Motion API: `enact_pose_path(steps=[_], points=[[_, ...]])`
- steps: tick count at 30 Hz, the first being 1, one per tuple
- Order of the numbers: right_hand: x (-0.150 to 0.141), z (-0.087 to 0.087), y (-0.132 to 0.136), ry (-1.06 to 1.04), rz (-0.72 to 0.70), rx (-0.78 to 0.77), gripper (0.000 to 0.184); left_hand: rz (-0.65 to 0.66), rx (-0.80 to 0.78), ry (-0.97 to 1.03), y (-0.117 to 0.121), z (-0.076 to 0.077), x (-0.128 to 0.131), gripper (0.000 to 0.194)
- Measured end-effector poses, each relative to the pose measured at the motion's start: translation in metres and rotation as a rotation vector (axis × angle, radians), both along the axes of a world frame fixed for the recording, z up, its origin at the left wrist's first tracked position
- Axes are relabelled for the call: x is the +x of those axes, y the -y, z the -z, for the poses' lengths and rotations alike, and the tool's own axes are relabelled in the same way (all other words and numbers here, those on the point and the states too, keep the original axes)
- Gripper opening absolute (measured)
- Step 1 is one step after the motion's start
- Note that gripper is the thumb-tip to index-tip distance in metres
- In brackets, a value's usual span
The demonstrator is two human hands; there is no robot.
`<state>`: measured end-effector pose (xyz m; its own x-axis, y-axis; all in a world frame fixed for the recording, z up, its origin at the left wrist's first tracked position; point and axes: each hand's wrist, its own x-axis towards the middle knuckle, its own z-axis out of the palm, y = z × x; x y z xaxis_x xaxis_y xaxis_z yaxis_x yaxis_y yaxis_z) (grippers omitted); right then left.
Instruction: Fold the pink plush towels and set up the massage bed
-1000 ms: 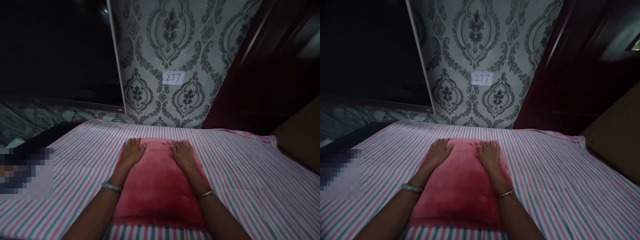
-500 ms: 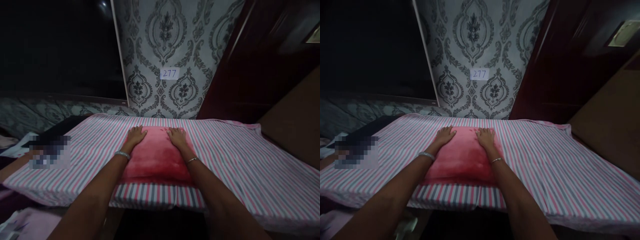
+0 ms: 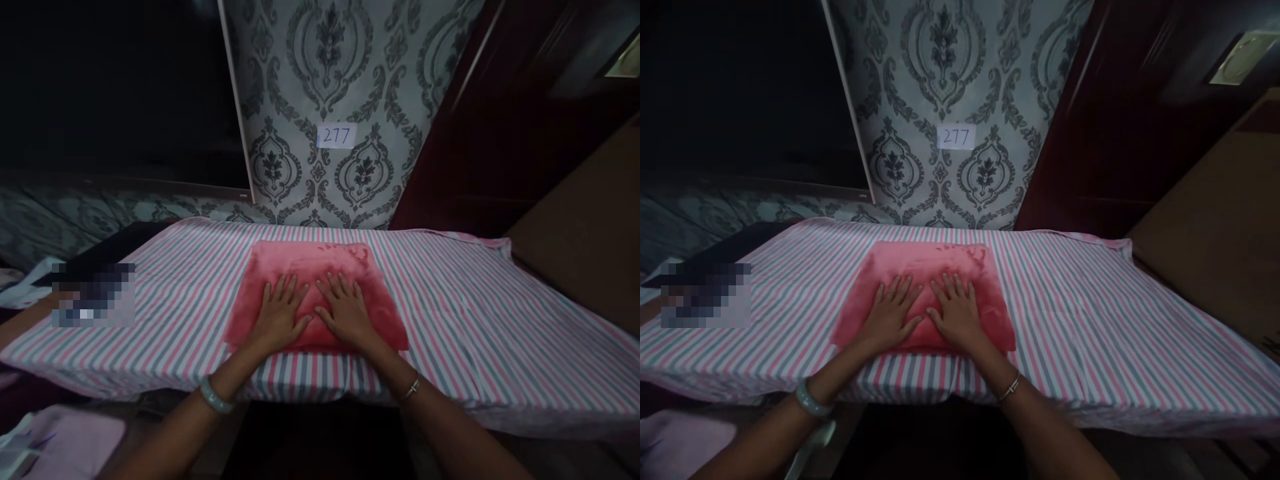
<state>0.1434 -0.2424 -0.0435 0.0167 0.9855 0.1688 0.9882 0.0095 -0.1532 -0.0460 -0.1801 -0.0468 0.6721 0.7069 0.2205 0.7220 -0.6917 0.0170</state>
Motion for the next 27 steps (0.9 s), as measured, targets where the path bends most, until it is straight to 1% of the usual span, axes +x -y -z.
enact_pose_path(steps=[3,6,11,16,19,22,24,27], points=[[0.001,0.009,-0.004,0.016,0.003,0.020,0.061,0.011,0.045,0.025,-0.003,0.012,0.000,0.068],[0.001,0.015,-0.005,0.018,-0.002,0.038,0.061,0.022,0.058,0.040,-0.004,0.016,0.001,0.067],[0.000,0.016,-0.004,0.027,-0.003,0.043,0.060,0.015,0.021,0.034,-0.004,0.015,0.001,0.067],[-0.003,0.011,-0.004,0.022,-0.004,0.026,0.060,-0.005,-0.006,0.032,-0.003,0.009,0.002,0.065],[0.001,0.003,-0.004,-0.011,-0.019,-0.018,0.060,-0.011,-0.056,0.027,-0.001,0.002,0.001,0.065],[0.014,-0.012,-0.009,-0.072,-0.051,-0.055,0.060,0.009,-0.166,0.025,-0.004,-0.013,-0.005,0.066],[0.027,-0.027,-0.017,-0.110,-0.026,-0.021,0.058,0.011,-0.218,0.054,-0.014,-0.027,-0.009,0.066],[0.045,-0.051,-0.036,-0.119,0.117,0.028,0.058,-0.045,-0.209,0.109,-0.040,-0.055,-0.011,0.067]])
